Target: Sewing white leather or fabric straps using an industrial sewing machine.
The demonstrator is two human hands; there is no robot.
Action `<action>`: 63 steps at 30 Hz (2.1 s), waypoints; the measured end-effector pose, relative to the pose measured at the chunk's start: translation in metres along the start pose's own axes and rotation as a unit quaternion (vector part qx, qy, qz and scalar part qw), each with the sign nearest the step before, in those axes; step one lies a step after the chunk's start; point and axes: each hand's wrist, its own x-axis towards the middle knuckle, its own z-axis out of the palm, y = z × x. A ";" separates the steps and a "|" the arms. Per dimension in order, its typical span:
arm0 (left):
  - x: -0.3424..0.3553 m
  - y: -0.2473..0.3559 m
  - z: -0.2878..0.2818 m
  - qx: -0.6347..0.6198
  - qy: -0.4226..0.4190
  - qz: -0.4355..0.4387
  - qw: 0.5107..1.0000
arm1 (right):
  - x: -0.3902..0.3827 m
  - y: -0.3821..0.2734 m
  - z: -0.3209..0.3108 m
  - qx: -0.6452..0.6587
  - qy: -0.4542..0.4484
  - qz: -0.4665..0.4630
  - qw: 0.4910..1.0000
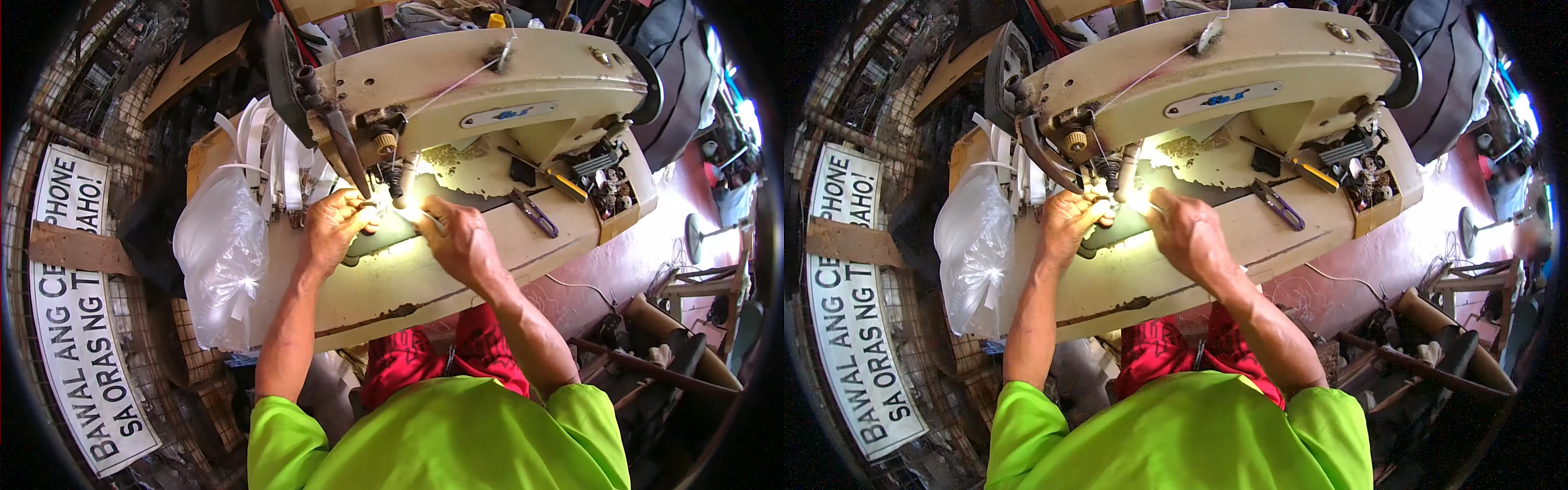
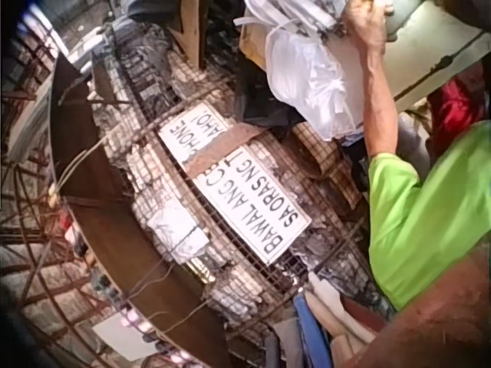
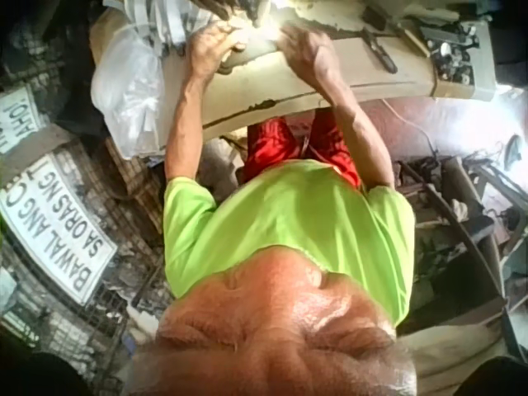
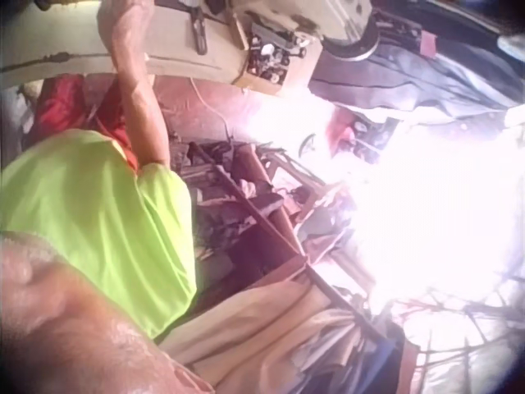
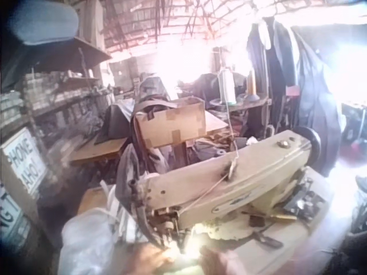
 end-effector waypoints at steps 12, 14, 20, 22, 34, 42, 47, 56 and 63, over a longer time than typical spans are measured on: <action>-0.010 -0.012 0.017 -0.003 0.106 0.076 0.991 | 0.007 -0.001 0.056 -0.081 0.136 -0.119 0.980; -0.011 -0.015 0.016 0.060 0.101 0.114 0.986 | 0.008 0.000 0.056 -0.092 0.114 -0.127 0.981; -0.013 -0.010 0.017 0.152 0.115 0.197 0.962 | 0.008 0.004 0.058 -0.039 0.095 -0.094 0.990; -0.017 -0.003 0.019 0.233 0.135 0.237 0.934 | 0.008 0.005 0.057 -0.050 0.097 -0.099 0.989; -0.019 0.008 0.020 0.303 0.097 0.308 0.896 | 0.005 0.007 0.055 -0.004 0.088 -0.088 0.992; -0.018 0.008 0.021 0.264 0.095 0.237 0.930 | 0.009 0.004 0.048 -0.056 0.077 -0.120 0.988; -0.009 -0.004 0.015 0.251 0.069 0.121 0.958 | 0.016 -0.001 -0.004 0.253 -0.163 0.060 0.952; -0.005 0.008 0.001 -0.160 -0.078 -0.047 0.983 | 0.025 0.012 0.020 0.350 -0.098 0.086 0.928; -0.004 0.016 -0.003 -0.171 -0.097 -0.042 0.980 | 0.028 0.006 0.024 0.286 -0.076 0.094 0.950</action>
